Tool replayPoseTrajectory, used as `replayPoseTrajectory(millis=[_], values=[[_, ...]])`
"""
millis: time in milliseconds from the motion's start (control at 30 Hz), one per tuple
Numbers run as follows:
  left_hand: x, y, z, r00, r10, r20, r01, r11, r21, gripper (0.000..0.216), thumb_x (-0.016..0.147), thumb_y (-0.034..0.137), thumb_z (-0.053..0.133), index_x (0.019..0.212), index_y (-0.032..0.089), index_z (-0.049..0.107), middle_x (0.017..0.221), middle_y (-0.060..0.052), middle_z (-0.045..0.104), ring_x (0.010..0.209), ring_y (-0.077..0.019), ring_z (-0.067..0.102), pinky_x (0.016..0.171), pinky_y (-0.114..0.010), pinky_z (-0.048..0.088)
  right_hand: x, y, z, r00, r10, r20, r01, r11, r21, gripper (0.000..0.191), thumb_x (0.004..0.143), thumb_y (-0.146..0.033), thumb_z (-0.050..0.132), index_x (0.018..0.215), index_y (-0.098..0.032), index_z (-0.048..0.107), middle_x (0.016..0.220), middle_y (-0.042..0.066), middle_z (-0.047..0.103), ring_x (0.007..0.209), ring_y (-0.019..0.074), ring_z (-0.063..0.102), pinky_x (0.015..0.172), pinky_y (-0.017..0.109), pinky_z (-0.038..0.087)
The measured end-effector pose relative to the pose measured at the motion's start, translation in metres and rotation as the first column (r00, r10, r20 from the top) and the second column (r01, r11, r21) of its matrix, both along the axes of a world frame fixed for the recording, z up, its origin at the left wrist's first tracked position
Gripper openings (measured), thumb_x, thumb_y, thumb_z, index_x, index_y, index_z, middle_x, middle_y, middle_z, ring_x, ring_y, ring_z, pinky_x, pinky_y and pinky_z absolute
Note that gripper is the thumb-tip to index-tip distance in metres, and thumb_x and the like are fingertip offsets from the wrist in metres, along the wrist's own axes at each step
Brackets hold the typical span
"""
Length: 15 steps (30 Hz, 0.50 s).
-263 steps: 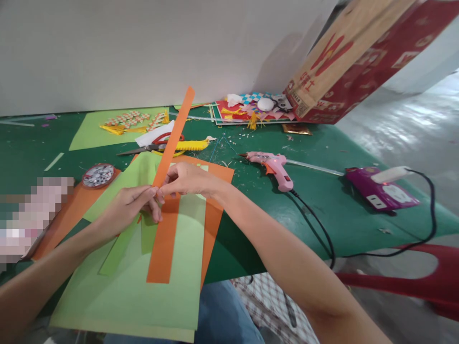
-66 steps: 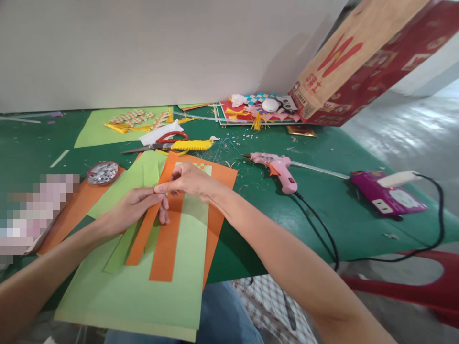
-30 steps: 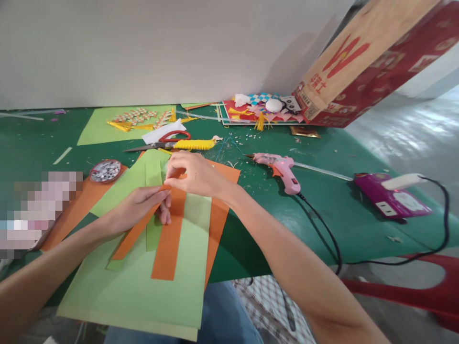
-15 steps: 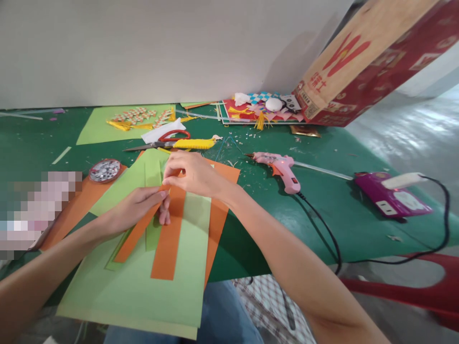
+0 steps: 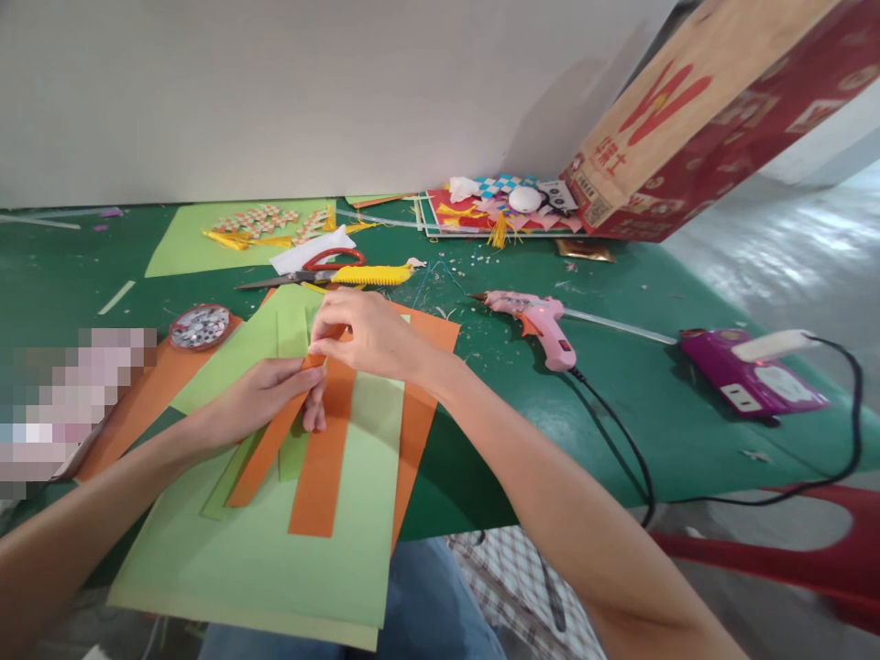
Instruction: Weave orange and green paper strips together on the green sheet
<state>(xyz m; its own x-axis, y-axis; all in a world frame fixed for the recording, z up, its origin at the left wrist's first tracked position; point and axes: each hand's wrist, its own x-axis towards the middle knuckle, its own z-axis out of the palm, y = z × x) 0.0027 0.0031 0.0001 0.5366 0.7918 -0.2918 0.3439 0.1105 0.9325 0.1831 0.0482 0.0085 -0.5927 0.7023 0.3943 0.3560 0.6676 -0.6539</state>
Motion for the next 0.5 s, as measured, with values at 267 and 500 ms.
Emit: replayPoseTrajectory(millis=[267, 500], values=[[-0.0002, 0.0015, -0.0031, 0.999, -0.003, 0.038, 0.003, 1.000, -0.017, 0.036, 0.092, 0.037, 0.041, 0.062, 0.019, 0.048, 0.052, 0.002, 0.059, 0.065, -0.0164, 0.066, 0.074, -0.031, 0.050, -0.0017, -0.0019, 0.0001, 1.000, -0.015, 0.026, 0.014, 0.999, 0.052, 0.015, 0.079, -0.019, 0.060, 0.065, -0.018, 0.057, 0.074, 0.003, 0.058, 0.075, 0.0159, 0.052, 0.071, 0.030, 0.040], [-0.0017, 0.0012, -0.0008, 0.997, 0.016, 0.079, -0.013, 0.999, -0.046, 0.033, 0.092, 0.036, 0.040, 0.064, 0.018, 0.049, 0.050, 0.002, 0.058, 0.063, -0.0161, 0.064, 0.073, -0.031, 0.049, 0.0003, 0.0010, -0.0008, 0.994, -0.039, -0.106, 0.042, 0.999, 0.025, 0.005, 0.078, -0.021, 0.063, 0.077, -0.016, 0.062, 0.086, 0.005, 0.059, 0.081, 0.0158, 0.056, 0.072, 0.029, 0.043]])
